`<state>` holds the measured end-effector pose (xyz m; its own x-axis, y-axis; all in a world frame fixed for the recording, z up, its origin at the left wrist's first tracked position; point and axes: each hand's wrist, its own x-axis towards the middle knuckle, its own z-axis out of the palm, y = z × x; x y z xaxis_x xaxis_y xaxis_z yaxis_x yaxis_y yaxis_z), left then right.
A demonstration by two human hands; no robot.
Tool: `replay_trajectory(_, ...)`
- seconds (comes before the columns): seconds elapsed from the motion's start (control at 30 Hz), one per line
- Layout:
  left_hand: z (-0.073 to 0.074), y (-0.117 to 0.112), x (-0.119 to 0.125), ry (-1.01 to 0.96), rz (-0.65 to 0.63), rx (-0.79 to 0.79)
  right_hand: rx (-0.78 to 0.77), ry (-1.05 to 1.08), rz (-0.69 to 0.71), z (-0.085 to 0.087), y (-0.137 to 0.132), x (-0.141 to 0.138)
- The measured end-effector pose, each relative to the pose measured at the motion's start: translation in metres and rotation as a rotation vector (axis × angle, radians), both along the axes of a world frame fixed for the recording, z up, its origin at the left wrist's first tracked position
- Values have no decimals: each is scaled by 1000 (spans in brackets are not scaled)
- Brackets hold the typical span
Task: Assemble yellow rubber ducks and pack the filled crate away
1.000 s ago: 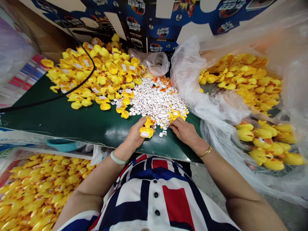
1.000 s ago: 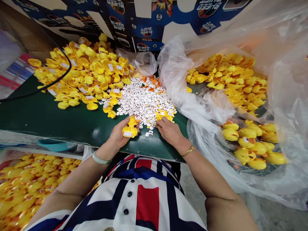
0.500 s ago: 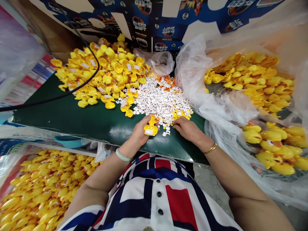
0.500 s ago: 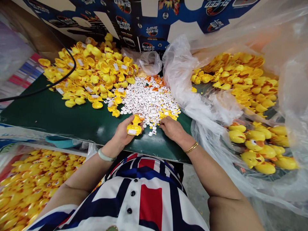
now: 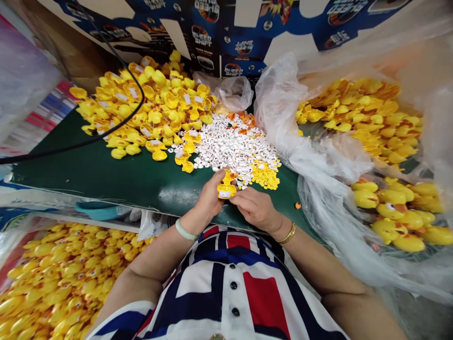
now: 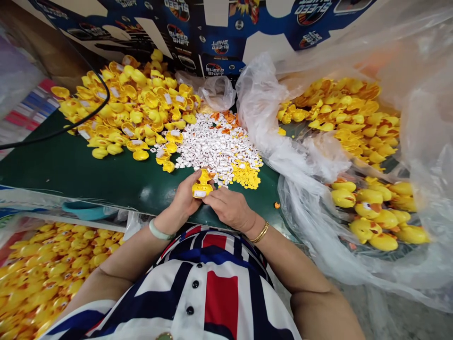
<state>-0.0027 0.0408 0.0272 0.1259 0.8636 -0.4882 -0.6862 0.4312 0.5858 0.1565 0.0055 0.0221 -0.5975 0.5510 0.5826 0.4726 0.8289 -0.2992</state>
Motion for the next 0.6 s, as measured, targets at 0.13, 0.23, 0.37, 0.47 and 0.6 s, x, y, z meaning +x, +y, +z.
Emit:
replay_trajectory(0.13, 4, -1, -1, 35, -34, -42, 73, -58, 0, -8, -2, 3)
replay_trajectory(0.23, 7, -3, 0, 41, -52, -29, 79, 15, -29, -10, -5, 4)
replay_trajectory(0.37, 7, -5, 3, 42, -34, 0, 87, -30, 6, -7, -4, 4)
replay_trajectory(0.47, 4, -4, 4, 61, -8, -43, 112, -98, 20, -4, -3, 5)
replay_trajectory(0.6, 3, -2, 3, 36, -12, -65, 198, -155, 30, -4, -3, 6)
